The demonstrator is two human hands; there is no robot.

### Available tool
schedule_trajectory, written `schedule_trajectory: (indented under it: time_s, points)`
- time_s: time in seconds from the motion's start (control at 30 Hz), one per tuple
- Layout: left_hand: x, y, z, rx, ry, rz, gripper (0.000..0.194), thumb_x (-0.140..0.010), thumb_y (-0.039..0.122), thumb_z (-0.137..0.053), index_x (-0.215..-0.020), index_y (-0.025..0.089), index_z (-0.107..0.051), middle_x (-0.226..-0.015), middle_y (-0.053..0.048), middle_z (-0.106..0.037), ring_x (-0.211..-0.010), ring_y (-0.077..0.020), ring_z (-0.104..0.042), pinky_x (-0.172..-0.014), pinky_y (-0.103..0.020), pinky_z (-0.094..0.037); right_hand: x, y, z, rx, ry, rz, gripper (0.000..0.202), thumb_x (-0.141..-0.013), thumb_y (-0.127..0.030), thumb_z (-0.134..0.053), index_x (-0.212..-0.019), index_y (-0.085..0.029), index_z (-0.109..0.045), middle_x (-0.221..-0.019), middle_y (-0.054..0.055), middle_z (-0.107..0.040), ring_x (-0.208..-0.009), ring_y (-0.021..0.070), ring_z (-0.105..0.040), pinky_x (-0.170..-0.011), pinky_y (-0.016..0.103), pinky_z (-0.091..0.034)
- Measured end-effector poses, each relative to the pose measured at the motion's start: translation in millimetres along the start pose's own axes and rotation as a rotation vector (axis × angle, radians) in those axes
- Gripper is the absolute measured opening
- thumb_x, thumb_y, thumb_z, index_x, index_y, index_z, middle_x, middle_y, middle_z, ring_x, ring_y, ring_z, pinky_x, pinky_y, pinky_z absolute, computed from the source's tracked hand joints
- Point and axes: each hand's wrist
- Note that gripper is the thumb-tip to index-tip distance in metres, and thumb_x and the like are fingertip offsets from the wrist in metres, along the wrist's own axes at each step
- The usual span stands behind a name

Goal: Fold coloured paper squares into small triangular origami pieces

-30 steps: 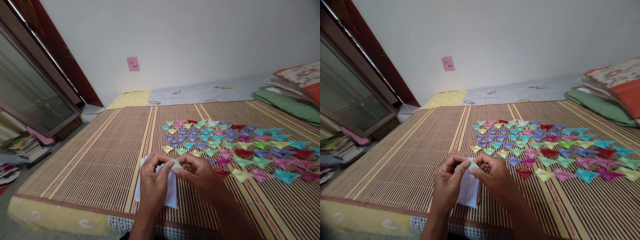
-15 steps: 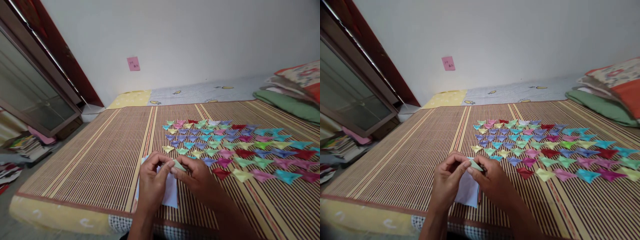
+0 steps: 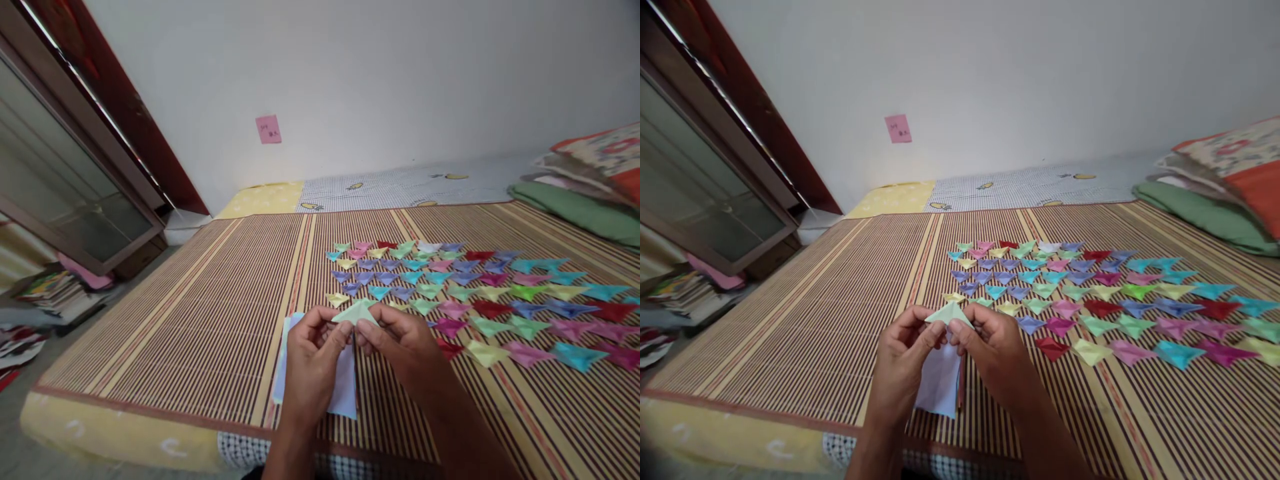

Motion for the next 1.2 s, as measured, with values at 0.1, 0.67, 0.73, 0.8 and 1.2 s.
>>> schedule_trajectory:
  time_s: [0.1,0.67,0.73,0.8,1.2]
  points:
    - [0.7,-3.2,1.2,0.035,0.003,-0.025,0.019,-0.083,0.029,-0.08,-0.078,0.016,-0.067,-0.068,0.002,-0.064,-0.065,-0.01,-0.058,-0.063,-0.02,-0.046,-0.3,0.2,-0.2,-0.007,-0.013,-0.003,0.025,-0.094,-0.036,-0.067,-0.075,-0.02,-0.068,-0.069,-0.002,-0.064,-0.064,0.0128,-0.057,-0.063,0.025,-0.045]
    - [-4.2,-14.8,7.7,0.155,0.023,-0.034,0.029,-0.09,0.034,-0.074,-0.07,0.017,-0.063,-0.066,0.001,-0.06,-0.066,-0.0135,-0.055,-0.069,-0.026,-0.044,-0.9,-0.8,-5.8,0.002,-0.06,0.009,0.028,-0.097,-0.037,-0.06,-0.076,-0.02,-0.068,-0.069,-0.001,-0.065,-0.065,0.0134,-0.06,-0.064,0.026,-0.047]
    - [-5.9,-16.8,8.4,0.141,0.049,-0.041,0.029,-0.09,0.035,-0.074,-0.069,0.017,-0.063,-0.066,0.001,-0.06,-0.066,-0.0131,-0.055,-0.07,-0.025,-0.044,-0.3,0.6,-5.3,0.067,-0.018,0.005,0.027,-0.096,-0.036,-0.061,-0.075,-0.02,-0.067,-0.068,-0.002,-0.064,-0.065,0.0135,-0.06,-0.063,0.026,-0.047]
    - [-7.4,-18.4,7.9,0.151,0.074,-0.03,0.03,-0.089,0.035,-0.075,-0.068,0.017,-0.062,-0.065,0.002,-0.06,-0.065,-0.0126,-0.054,-0.07,-0.025,-0.044,0.5,1.6,-4.4,0.126,0.038,0.009,0.026,-0.095,-0.035,-0.063,-0.074,-0.02,-0.065,-0.066,-0.002,-0.063,-0.063,0.0134,-0.059,-0.062,0.026,-0.045]
    - [-8.1,-15.3,6.3,0.16,0.058,0.018,0.027,-0.086,0.037,-0.078,-0.072,0.016,-0.066,-0.068,0.001,-0.066,-0.068,-0.013,-0.06,-0.073,-0.025,-0.048,-1.3,1.4,-4.3,0.086,0.021,0.005,0.03,-0.096,-0.04,-0.061,-0.075,-0.02,-0.067,-0.067,0.0,-0.068,-0.061,0.0147,-0.062,-0.062,0.027,-0.049]
Point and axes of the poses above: each hand's wrist, its own x-axis away from the middle knuckle, its own z-axis out of the back of the hand, y = z × x
